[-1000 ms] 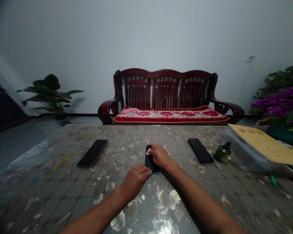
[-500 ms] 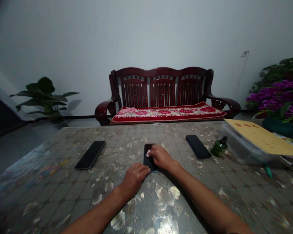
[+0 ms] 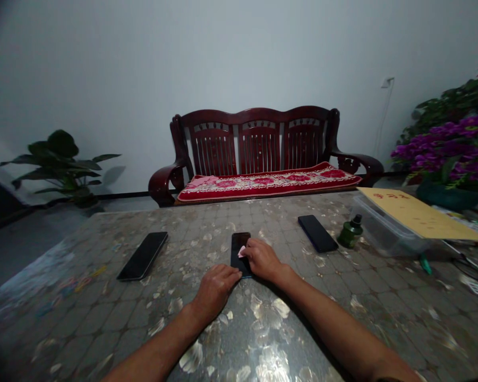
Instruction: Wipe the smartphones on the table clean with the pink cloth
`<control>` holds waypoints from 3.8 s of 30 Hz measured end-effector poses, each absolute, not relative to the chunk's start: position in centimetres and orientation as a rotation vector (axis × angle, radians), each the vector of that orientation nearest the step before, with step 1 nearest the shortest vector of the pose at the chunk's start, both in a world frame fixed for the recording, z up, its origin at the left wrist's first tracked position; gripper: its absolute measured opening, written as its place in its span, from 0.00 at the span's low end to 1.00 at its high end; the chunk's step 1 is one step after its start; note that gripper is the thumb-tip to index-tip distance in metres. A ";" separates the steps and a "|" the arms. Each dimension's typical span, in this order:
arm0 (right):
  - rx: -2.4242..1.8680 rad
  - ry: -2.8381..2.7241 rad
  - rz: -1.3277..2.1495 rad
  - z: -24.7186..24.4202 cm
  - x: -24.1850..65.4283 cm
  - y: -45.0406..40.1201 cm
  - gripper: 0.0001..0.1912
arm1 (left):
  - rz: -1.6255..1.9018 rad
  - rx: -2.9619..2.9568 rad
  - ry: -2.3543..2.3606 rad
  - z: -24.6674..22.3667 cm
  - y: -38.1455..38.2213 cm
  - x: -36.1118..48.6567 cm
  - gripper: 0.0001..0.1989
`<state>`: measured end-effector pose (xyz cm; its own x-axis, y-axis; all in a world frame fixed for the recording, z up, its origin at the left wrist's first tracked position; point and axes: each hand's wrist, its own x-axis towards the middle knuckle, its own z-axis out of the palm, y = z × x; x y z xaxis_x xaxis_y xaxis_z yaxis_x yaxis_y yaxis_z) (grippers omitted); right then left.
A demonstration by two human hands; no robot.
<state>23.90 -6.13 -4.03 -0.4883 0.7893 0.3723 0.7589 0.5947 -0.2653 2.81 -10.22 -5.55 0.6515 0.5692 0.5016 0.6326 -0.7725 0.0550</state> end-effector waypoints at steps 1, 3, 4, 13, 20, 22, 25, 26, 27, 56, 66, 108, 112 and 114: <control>-1.202 -2.390 0.096 -3.9 24.0 -6.7 0.15 | -0.763 -2.745 -1.006 -5.5 -10.2 2.8 0.05; -1.160 -2.422 0.103 -3.7 24.3 -7.3 0.15 | -0.752 -2.762 -1.013 -5.3 -10.3 2.7 0.06; -1.158 -2.423 0.100 -3.6 24.4 -7.4 0.14 | -0.749 -2.769 -1.018 -5.3 -10.3 2.7 0.07; -1.230 -2.386 0.107 -3.3 23.7 -8.4 0.15 | -0.741 -2.732 -1.068 -5.3 -10.1 2.2 0.09; -1.083 -2.459 0.287 -3.0 24.6 -10.7 0.17 | -0.815 -2.718 -1.042 -5.4 -10.1 1.8 0.11; -1.144 -2.384 0.324 -3.1 25.0 -9.8 0.18 | -0.818 -2.721 -1.029 -5.4 -10.1 1.7 0.12; -1.319 -2.107 0.336 -3.5 25.6 -7.5 0.16 | -0.814 -2.719 -1.063 -5.2 -10.3 2.1 0.10; -1.357 -1.998 0.365 -3.7 25.7 -6.7 0.14 | -0.802 -2.709 -1.100 -5.1 -10.4 2.3 0.09; -1.383 -1.884 0.409 -3.9 25.8 -6.0 0.13 | -0.785 -2.694 -1.151 -4.9 -10.6 2.6 0.09; -1.309 -1.343 0.612 -6.6 26.5 -4.2 0.09 | 0.117 -2.625 -1.530 -0.7 -9.4 7.3 0.24; -1.261 -1.550 0.359 -5.7 24.7 -5.8 0.15 | -0.158 -2.720 -1.847 0.7 -8.2 3.0 0.19; -1.399 -1.888 0.011 -2.3 22.3 -3.7 0.14 | -0.302 -2.669 -1.854 0.0 -7.9 2.4 0.17; -1.305 -1.918 0.014 -2.9 21.5 -4.3 0.15 | -0.289 -2.654 -1.862 0.0 -7.9 2.6 0.16; -1.168 -2.016 -0.037 -3.1 20.8 -4.9 0.14 | -0.314 -2.642 -1.864 -0.1 -7.8 2.6 0.16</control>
